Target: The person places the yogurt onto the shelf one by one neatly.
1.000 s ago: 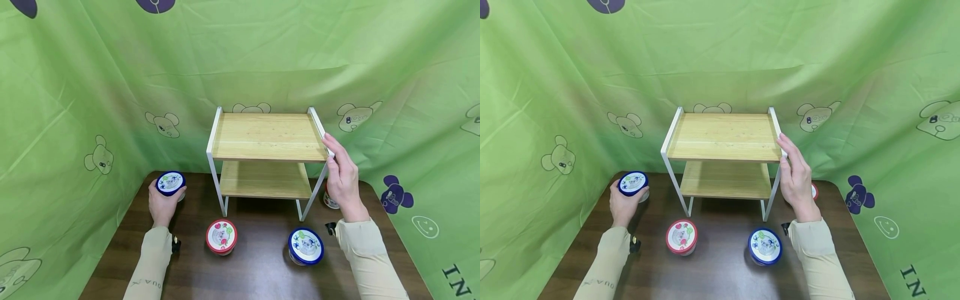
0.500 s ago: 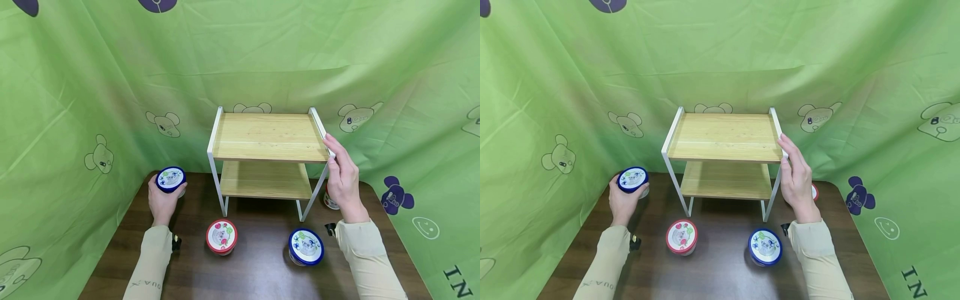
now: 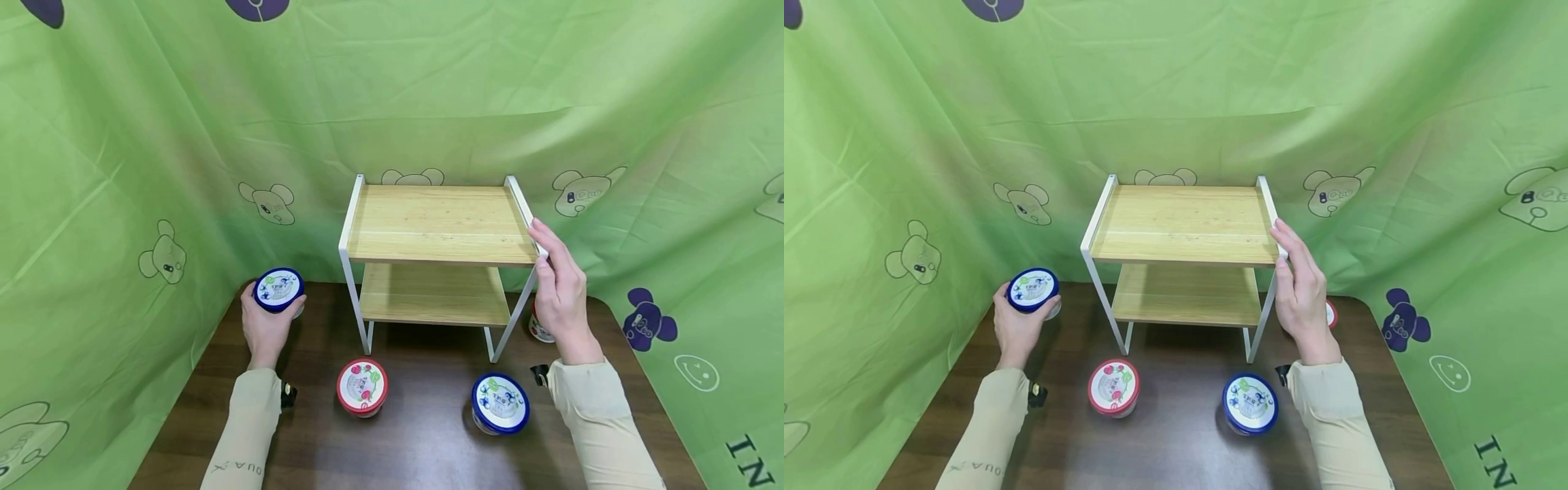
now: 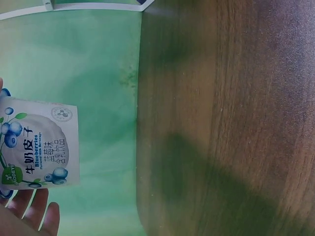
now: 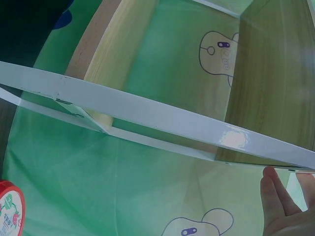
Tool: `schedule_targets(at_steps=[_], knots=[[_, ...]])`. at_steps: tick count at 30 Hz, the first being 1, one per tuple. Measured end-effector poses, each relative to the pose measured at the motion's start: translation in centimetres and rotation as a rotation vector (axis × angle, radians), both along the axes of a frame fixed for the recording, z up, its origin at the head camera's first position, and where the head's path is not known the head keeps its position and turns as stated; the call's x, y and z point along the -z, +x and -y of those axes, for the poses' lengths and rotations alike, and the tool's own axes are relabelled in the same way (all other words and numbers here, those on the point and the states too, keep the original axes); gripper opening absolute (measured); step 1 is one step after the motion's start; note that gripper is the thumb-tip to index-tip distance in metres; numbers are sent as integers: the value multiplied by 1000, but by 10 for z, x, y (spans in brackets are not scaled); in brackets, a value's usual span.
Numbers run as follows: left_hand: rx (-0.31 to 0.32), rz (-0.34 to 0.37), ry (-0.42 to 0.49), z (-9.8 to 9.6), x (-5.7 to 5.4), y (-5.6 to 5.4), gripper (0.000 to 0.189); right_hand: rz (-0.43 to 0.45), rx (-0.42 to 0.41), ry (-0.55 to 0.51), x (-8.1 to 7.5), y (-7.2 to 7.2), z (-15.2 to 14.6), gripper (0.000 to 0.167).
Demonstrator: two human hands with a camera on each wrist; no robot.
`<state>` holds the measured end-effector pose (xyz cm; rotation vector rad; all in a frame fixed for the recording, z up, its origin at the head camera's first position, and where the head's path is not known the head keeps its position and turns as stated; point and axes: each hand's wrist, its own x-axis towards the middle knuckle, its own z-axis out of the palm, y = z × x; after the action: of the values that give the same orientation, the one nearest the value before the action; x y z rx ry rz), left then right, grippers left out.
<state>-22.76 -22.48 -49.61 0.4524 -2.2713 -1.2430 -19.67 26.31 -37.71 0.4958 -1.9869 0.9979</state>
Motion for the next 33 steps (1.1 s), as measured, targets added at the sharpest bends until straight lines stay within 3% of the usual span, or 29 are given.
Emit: schedule_targets(at_steps=[18, 33], knots=[[11, -57, -21, -2, -6, 4, 107, -9, -3, -6, -1, -1, 1, 42], [12, -50, 19, -3, -8, 4, 111, -5, -1, -9, 0, -1, 1, 42]])
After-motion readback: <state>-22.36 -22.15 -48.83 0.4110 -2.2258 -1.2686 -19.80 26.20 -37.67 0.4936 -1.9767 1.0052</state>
